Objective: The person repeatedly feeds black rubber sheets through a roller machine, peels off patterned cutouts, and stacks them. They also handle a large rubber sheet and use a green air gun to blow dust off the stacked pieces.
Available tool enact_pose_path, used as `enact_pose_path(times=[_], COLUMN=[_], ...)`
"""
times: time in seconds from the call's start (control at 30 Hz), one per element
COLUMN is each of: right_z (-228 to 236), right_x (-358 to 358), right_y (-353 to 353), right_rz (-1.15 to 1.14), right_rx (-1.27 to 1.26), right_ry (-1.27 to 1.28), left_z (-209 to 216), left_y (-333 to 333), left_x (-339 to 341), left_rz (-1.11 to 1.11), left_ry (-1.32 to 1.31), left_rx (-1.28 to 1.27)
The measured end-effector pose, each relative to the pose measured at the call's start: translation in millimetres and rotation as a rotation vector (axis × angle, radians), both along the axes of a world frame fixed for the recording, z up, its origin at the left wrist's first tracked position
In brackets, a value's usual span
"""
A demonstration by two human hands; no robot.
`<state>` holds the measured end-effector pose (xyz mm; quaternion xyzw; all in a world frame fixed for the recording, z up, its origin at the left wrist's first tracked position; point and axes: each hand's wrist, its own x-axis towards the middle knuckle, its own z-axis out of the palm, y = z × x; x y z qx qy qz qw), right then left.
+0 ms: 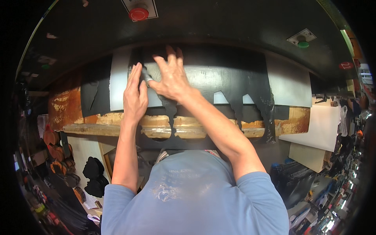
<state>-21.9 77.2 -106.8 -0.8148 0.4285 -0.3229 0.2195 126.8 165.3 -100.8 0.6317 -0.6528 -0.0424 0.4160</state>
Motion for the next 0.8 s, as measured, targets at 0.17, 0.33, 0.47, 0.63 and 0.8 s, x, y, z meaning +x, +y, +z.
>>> enact_pose_path(times=[0.17, 0.33, 0.47, 0.63, 0.8], right_z=[-2, 42, 35, 1, 2], right_x=[-2, -72, -101, -89, -86], right_y=[-7, -36, -25, 0, 6], right_rz=[0.008, 0.071, -0.136, -0.230, -0.233], right_rx=[0.082, 0.656, 0.171, -0.036, -0.065], right_ry=[-0.125, -0.761, -0.287, 0.001, 0.002], left_z=[-22, -26, -24, -28, -19], left_y=[-27, -25, -29, -26, -27], left_x=[5, 4, 2, 2, 4], left_rz=[0.005, 0.003, 0.000, -0.001, -0.016], left_ry=[-0.179, -0.182, -0.153, -0.181, -0.169], left_rx=[0.097, 0.119, 0.114, 0.114, 0.148])
